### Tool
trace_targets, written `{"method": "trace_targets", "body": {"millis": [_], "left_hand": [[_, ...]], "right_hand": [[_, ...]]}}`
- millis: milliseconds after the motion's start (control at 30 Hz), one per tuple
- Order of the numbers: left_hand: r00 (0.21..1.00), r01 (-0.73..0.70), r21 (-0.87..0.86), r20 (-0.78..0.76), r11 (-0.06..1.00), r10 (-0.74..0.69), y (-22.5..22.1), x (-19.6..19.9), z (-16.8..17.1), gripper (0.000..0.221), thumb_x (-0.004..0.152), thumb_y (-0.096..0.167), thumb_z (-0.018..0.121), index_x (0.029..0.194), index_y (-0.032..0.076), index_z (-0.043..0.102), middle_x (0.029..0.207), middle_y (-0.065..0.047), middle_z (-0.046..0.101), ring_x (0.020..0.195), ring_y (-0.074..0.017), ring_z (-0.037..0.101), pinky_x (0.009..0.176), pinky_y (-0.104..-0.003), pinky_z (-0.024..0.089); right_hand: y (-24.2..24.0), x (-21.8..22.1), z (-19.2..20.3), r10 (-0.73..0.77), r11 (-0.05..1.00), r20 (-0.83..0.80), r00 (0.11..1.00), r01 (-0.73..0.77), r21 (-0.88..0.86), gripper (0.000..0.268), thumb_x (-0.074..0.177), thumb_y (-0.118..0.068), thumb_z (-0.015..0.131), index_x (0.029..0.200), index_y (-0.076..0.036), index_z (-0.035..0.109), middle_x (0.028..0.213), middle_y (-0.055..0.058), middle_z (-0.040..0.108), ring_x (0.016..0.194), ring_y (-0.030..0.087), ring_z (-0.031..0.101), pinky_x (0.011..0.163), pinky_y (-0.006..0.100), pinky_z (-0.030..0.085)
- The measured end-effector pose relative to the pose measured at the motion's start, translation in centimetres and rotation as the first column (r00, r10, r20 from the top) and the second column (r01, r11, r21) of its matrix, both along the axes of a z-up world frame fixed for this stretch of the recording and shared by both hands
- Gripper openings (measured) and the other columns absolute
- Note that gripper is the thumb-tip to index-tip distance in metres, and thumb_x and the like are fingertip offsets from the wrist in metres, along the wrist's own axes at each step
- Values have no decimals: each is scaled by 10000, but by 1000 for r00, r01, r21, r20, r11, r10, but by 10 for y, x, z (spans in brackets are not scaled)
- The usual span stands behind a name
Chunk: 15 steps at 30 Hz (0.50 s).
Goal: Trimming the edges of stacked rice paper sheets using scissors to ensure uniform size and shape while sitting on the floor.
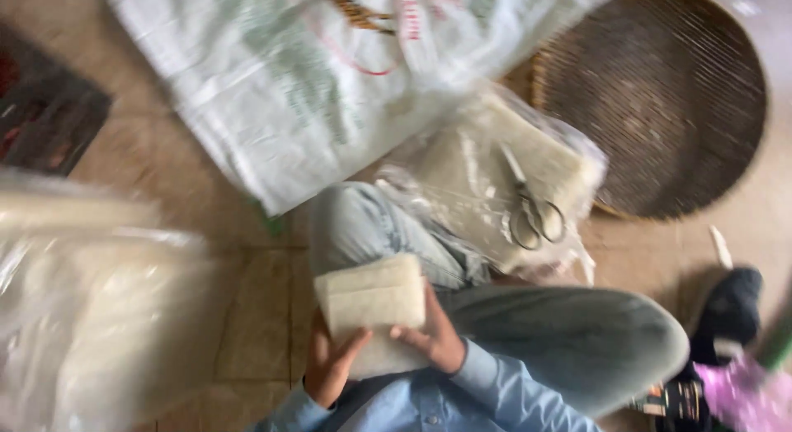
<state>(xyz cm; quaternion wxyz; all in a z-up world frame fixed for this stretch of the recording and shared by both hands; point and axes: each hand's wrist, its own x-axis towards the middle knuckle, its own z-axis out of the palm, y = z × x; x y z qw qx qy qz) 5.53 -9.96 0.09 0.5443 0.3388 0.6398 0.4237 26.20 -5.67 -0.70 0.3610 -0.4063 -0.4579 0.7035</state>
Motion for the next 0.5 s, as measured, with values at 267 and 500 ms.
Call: {"method": "trace_targets", "body": {"millis": [267, 500], "left_hand": [[999, 38, 241, 11, 970, -42, 78, -25, 17, 603, 784, 165, 810, 1310, 3, 561, 1107, -145, 703, 856, -251, 714, 709, -312, 611], [919, -387, 118, 121, 914, 374, 184, -86, 3, 590, 678, 305, 945, 1136, 70, 656, 1004, -126, 707, 904, -249, 693, 797, -431, 562]], "right_hand": [[82, -26, 42, -26, 998, 69, 997, 22, 64, 984, 807, -148, 789, 1577, 7, 196, 1488, 204, 470, 1311, 310, 500, 1106, 408, 403], [189, -67, 34, -25, 969, -15, 1000, 28, 244, 853, 1000, -320, 643, 1664, -128, 143, 1563, 296, 392, 1339, 423, 484, 1095, 582, 392]]}}
